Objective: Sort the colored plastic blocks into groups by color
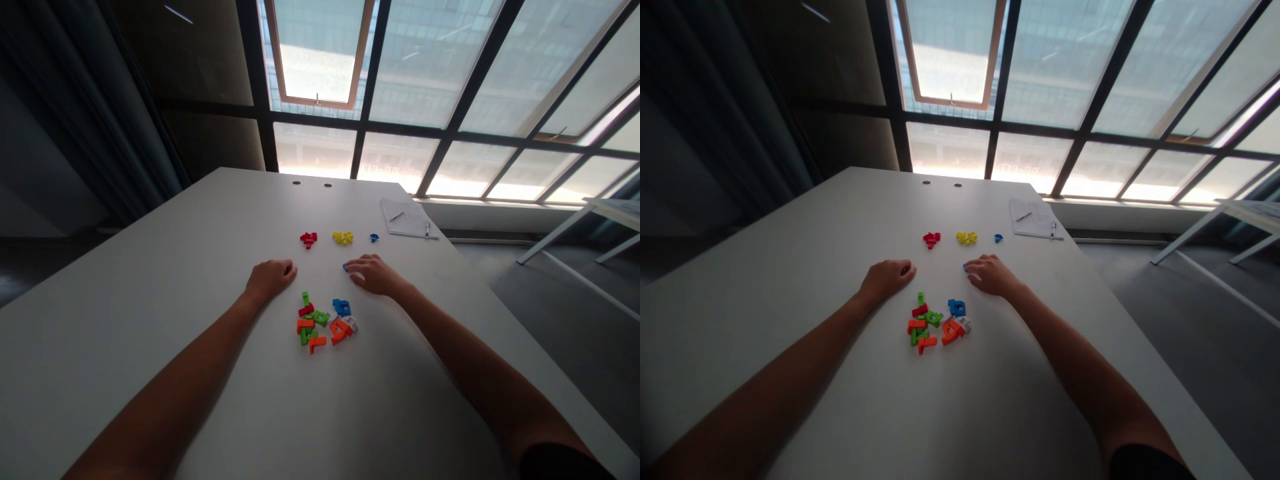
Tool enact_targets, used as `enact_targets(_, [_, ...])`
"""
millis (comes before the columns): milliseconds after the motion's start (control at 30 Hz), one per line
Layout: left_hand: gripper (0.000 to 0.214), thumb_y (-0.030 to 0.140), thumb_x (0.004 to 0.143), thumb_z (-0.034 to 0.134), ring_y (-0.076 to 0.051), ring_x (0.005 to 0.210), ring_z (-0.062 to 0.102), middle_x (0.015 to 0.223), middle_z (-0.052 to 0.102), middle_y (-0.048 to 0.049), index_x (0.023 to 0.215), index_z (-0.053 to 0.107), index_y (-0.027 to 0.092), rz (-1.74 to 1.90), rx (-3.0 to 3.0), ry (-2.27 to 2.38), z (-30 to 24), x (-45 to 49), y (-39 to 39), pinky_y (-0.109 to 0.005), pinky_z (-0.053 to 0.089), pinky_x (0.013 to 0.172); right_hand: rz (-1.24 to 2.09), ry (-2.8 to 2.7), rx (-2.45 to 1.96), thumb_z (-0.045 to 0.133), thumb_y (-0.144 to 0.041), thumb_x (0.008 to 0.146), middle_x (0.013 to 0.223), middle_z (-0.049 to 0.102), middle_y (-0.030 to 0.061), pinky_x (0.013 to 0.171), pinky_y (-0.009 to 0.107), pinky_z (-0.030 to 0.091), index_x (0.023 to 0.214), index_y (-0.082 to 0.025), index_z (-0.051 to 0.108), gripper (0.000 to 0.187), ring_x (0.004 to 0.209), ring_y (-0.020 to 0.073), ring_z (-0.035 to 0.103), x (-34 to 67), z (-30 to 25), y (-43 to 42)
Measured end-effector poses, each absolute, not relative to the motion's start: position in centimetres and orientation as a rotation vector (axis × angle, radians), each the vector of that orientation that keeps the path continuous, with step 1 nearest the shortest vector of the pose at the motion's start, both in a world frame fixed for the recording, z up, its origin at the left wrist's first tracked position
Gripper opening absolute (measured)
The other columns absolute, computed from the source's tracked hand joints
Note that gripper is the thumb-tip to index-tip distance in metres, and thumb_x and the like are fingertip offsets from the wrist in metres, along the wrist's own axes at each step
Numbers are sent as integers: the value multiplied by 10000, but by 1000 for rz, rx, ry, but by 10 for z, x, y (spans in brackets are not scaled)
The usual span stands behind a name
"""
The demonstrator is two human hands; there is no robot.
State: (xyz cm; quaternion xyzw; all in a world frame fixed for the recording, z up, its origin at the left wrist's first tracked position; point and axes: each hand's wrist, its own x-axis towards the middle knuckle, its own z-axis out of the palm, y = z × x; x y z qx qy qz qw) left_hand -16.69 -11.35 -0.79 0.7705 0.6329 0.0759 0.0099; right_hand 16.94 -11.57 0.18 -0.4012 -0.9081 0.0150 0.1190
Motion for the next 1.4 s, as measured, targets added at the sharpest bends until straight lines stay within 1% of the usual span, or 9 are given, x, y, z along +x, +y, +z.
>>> enact_targets(100, [436, 527, 1007, 426, -256, 821, 705, 932, 786, -100, 950, 764, 258, 243, 2411, 1965, -8, -167, -113, -316, 410, 691, 132, -2600, -1323, 642, -233, 992, 1217, 802, 84, 1018, 333, 500, 1140, -221, 819, 231, 1099, 249, 730, 175, 7, -80])
enact_targets(200, [426, 517, 1004, 430, -262, 805, 705, 911, 778, -102, 932, 757, 253, 258, 2423, 1953, -9, -168, -113, -318, 399, 669, 97, -2438, -1567, 687, -264, 966, 1071, 819, 82, 915, 292, 513, 1049, -212, 827, 171, 978, 231, 743, 192, 5, -61])
enact_targets(333, [424, 514, 999, 434, -271, 823, 711, 928, 784, -105, 936, 764, 256, 249, 2428, 1952, -9, -168, -112, -325, 414, 678, -25, -2257, -1717, 730, -330, 943, 1008, 791, 86, 867, 293, 496, 973, -196, 796, 153, 929, 225, 706, 217, -5, -60])
enact_targets(433, [432, 520, 999, 431, -267, 839, 714, 942, 789, -102, 950, 773, 261, 239, 2421, 1965, -10, -168, -112, -323, 429, 698, -76, -2180, -1722, 721, -296, 928, 986, 766, 84, 852, 304, 488, 952, -194, 773, 117, 915, 229, 681, 229, -16, -60])
enact_targets(700, [433, 528, 999, 429, -266, 808, 705, 925, 784, -99, 936, 763, 260, 249, 2424, 1957, -11, -169, -112, -326, 413, 670, -99, -1949, -1687, 640, -200, 913, 1076, 740, 133, 961, 341, 507, 985, -168, 772, 154, 1011, 256, 674, 251, -41, -45])
enact_targets(833, [441, 533, 1000, 424, -268, 807, 703, 926, 782, -100, 938, 767, 262, 244, 2420, 1960, -11, -168, -112, -330, 417, 676, -87, -1914, -1688, 611, -163, 918, 1085, 771, 124, 1017, 361, 506, 1022, -169, 776, 195, 1044, 259, 690, 257, -49, -41])
enact_targets(1000, [440, 534, 1006, 430, -263, 824, 704, 935, 787, -99, 948, 769, 260, 246, 2405, 1965, -12, -168, -112, -326, 425, 699, -98, -1929, -1652, 571, -80, 888, 1277, 740, 126, 1114, 361, 470, 1097, -181, 785, 316, 1204, 242, 663, 255, -53, -35])
enact_targets(1200, [426, 525, 1004, 440, -263, 807, 703, 925, 784, -102, 935, 760, 251, 265, 2414, 1960, -12, -168, -112, -326, 410, 685, -139, -1986, -1699, 592, -119, 910, 1217, 751, 148, 1108, 399, 467, 1207, -143, 769, 347, 1160, 273, 662, 254, -54, -31])
enact_targets(1400, [430, 520, 1002, 433, -256, 794, 699, 912, 781, -93, 906, 749, 246, 255, 2425, 1972, -11, -168, -112, -321, 382, 648, -135, -2044, -1784, 568, -190, 974, 1389, 697, 137, 1110, 391, 451, 1446, -160, 650, 481, 1224, 287, 628, 246, -48, -39])
